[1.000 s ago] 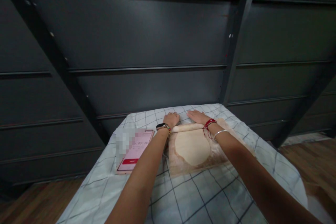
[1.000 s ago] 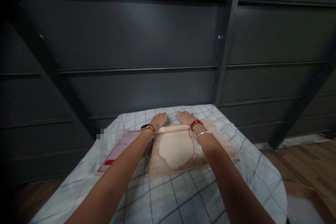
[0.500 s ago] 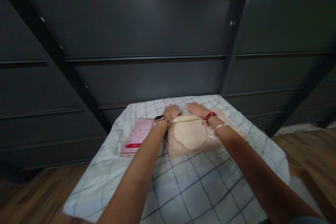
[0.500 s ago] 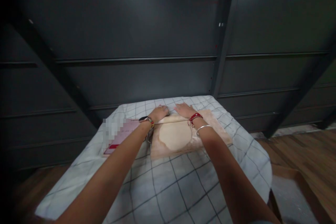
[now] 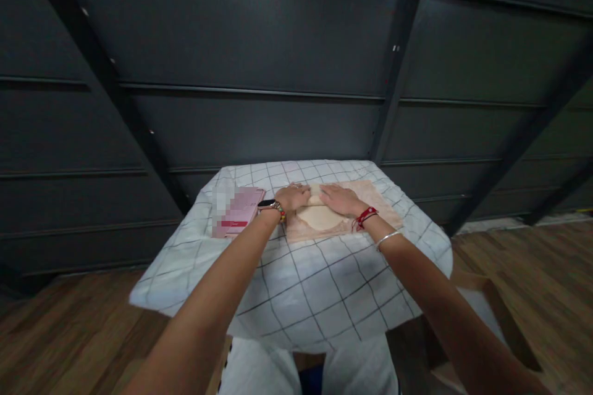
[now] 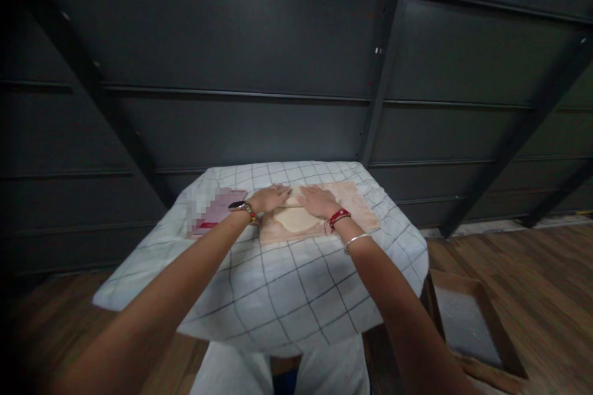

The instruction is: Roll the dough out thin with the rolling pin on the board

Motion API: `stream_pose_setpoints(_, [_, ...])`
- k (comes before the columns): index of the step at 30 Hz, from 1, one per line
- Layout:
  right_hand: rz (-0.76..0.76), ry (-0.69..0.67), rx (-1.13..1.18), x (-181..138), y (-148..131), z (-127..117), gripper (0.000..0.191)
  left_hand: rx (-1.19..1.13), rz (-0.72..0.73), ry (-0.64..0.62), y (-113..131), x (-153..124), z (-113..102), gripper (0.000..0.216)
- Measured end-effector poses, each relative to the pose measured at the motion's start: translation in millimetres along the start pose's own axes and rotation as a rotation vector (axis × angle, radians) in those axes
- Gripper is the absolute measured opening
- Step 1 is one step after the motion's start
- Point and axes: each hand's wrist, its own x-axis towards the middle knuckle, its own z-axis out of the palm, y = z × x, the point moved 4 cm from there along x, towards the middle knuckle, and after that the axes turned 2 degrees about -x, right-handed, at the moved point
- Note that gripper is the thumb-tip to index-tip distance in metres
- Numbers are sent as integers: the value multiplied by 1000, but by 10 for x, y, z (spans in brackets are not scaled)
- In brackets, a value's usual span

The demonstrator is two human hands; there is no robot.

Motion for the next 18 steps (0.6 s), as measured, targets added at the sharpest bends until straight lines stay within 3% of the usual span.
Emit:
stream_pose_setpoints(10, [-31,62,-72,-641,-312,68,63,-69,-25,-50,152,-619,64,55])
stream_pose_setpoints(14, [-13,47,-67,-552,-272,88,61,-81,-10,-29,104,-551,55,55])
stream_pose_setpoints(18, [37,34,-103,-326,-152,42,56,-57,-25,96,36,-273,25,53])
